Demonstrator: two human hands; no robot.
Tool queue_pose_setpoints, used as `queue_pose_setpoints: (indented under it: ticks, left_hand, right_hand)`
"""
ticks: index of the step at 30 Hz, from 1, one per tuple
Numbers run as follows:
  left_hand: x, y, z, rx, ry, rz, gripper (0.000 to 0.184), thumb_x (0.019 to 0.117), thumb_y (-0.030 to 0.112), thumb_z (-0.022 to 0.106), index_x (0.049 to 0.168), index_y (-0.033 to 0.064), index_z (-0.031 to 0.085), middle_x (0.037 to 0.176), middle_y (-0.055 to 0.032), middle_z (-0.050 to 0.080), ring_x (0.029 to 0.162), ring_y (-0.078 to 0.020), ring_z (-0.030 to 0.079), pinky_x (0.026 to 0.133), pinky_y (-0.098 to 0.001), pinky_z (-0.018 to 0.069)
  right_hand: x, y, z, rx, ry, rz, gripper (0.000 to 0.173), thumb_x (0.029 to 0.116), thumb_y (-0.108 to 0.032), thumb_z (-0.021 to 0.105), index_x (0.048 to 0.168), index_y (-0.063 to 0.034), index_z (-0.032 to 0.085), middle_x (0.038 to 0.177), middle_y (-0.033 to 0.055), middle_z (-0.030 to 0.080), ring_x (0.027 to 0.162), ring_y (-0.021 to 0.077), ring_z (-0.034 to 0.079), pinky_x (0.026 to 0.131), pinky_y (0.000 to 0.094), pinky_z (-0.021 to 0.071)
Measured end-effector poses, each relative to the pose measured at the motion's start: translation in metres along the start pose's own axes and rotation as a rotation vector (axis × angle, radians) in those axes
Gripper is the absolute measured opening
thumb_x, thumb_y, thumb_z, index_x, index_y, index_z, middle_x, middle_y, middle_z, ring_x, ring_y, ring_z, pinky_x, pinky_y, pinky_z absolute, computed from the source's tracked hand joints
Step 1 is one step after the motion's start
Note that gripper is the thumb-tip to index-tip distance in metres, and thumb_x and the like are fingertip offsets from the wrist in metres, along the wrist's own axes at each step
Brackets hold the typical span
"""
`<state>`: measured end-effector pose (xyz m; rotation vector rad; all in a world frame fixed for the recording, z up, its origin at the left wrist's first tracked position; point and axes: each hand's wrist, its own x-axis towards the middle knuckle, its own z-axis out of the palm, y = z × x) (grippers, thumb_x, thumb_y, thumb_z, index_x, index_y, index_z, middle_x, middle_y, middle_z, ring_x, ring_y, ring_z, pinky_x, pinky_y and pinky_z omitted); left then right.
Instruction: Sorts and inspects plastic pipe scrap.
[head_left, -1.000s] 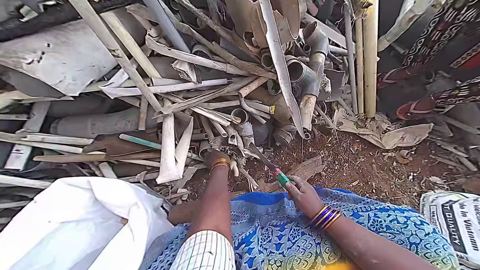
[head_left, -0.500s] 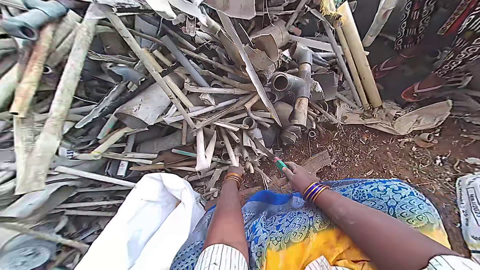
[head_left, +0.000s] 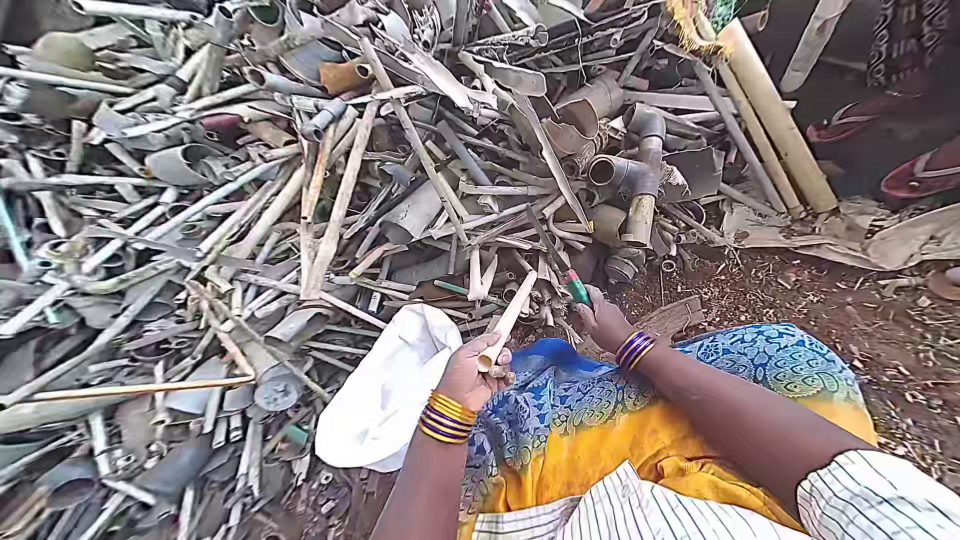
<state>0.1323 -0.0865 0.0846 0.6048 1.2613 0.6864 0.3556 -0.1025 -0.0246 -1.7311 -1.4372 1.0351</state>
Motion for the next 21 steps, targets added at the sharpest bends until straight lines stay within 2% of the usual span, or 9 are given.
queue_pose_setpoints:
  ticks: [2, 5, 9, 10, 15, 18, 19, 20, 21]
  left_hand:
    - [-0.019, 0.000, -0.005, -0.052, -0.088, 0.007, 0.040, 0.1112, 0.029, 0.027, 0.100, 0.0055, 0.057, 0.057, 0.0008, 0.050, 0.040, -0.0077, 0.049, 0.041, -0.0227, 0.0502]
    - [-0.033, -0.003, -0.001, -0.093, -0.078, 0.035, 0.041, 0.1118, 0.033, 0.030, 0.092, 0.0085, 0.056, 0.056, 0.0008, 0.048, 0.040, -0.0087, 0.048, 0.042, -0.0239, 0.0504]
    - [-0.038, -0.005, 0.016, -0.087, 0.000, 0.069, 0.027, 0.1103, 0.028, 0.043, 0.091, 0.0110, 0.050, 0.057, 0.0011, 0.045, 0.042, -0.0087, 0.045, 0.046, -0.0237, 0.0493]
    - [-0.038, -0.004, 0.021, -0.086, 0.015, 0.063, 0.028, 0.1097, 0.028, 0.046, 0.088, 0.0118, 0.050, 0.057, 0.0012, 0.046, 0.042, -0.0081, 0.045, 0.045, -0.0228, 0.0485]
    - [-0.039, -0.006, 0.035, -0.163, 0.016, 0.061, 0.032, 0.1076, 0.035, 0.052, 0.086, 0.0115, 0.050, 0.056, 0.0005, 0.047, 0.041, -0.0079, 0.045, 0.044, -0.0218, 0.0476]
    - [-0.074, 0.019, 0.031, -0.276, -0.008, 0.216, 0.035, 0.1080, 0.038, 0.047, 0.084, 0.0131, 0.050, 0.053, 0.0019, 0.044, 0.040, -0.0078, 0.045, 0.043, -0.0222, 0.0474]
    - [-0.092, 0.034, 0.021, -0.312, -0.100, 0.331, 0.036, 0.1085, 0.040, 0.043, 0.087, 0.0134, 0.054, 0.055, 0.0027, 0.046, 0.041, -0.0078, 0.048, 0.044, -0.0230, 0.0502]
    - [-0.105, 0.052, -0.001, -0.353, -0.305, 0.468, 0.039, 0.1094, 0.040, 0.039, 0.096, 0.0111, 0.060, 0.062, 0.0007, 0.053, 0.049, -0.0107, 0.054, 0.051, -0.0280, 0.0559]
    - [-0.104, 0.078, -0.036, -0.387, -0.667, 0.592, 0.044, 0.1101, 0.042, 0.037, 0.118, 0.0051, 0.060, 0.082, -0.0075, 0.058, 0.066, -0.0207, 0.059, 0.068, -0.0416, 0.0584]
  right_hand:
    - [0.007, 0.001, 0.000, -0.055, -0.155, 0.090, 0.045, 0.1120, -0.021, 0.039, 0.149, 0.0045, 0.040, 0.131, 0.0301, 0.060, 0.121, 0.0401, 0.061, 0.105, 0.0526, 0.0447]
    - [0.002, 0.001, 0.007, 0.009, -0.062, 0.040, 0.047, 0.1117, -0.019, 0.037, 0.153, 0.0046, 0.037, 0.134, 0.0295, 0.060, 0.122, 0.0384, 0.061, 0.107, 0.0495, 0.0453]
    - [-0.001, 0.007, 0.010, -0.028, -0.284, -0.074, 0.043, 0.1107, -0.018, 0.040, 0.148, 0.0024, 0.044, 0.116, 0.0231, 0.063, 0.094, 0.0284, 0.063, 0.087, 0.0448, 0.0502]
    - [-0.003, 0.008, 0.011, -0.047, -0.302, -0.069, 0.043, 0.1108, -0.018, 0.040, 0.148, 0.0025, 0.045, 0.115, 0.0232, 0.064, 0.093, 0.0283, 0.064, 0.087, 0.0450, 0.0506]
    - [0.000, 0.023, 0.007, -0.010, -0.093, 0.056, 0.040, 0.1119, -0.019, 0.040, 0.145, 0.0015, 0.048, 0.103, 0.0191, 0.064, 0.076, 0.0231, 0.062, 0.073, 0.0410, 0.0519]
    - [0.007, 0.036, 0.002, -0.016, 0.022, 0.186, 0.041, 0.1119, -0.021, 0.040, 0.145, 0.0031, 0.049, 0.115, 0.0254, 0.065, 0.096, 0.0327, 0.065, 0.089, 0.0491, 0.0506]
    - [0.007, 0.039, 0.001, -0.021, 0.041, 0.234, 0.042, 0.1119, -0.022, 0.040, 0.145, 0.0038, 0.048, 0.118, 0.0265, 0.064, 0.101, 0.0343, 0.065, 0.092, 0.0500, 0.0501]
    - [0.006, 0.041, -0.001, -0.016, 0.046, 0.282, 0.043, 0.1121, -0.022, 0.040, 0.145, 0.0045, 0.048, 0.123, 0.0280, 0.063, 0.107, 0.0362, 0.065, 0.096, 0.0512, 0.0490]
    - [0.004, 0.043, -0.002, -0.008, 0.047, 0.314, 0.044, 0.1122, -0.023, 0.039, 0.145, 0.0043, 0.047, 0.123, 0.0277, 0.063, 0.107, 0.0359, 0.065, 0.096, 0.0507, 0.0491]
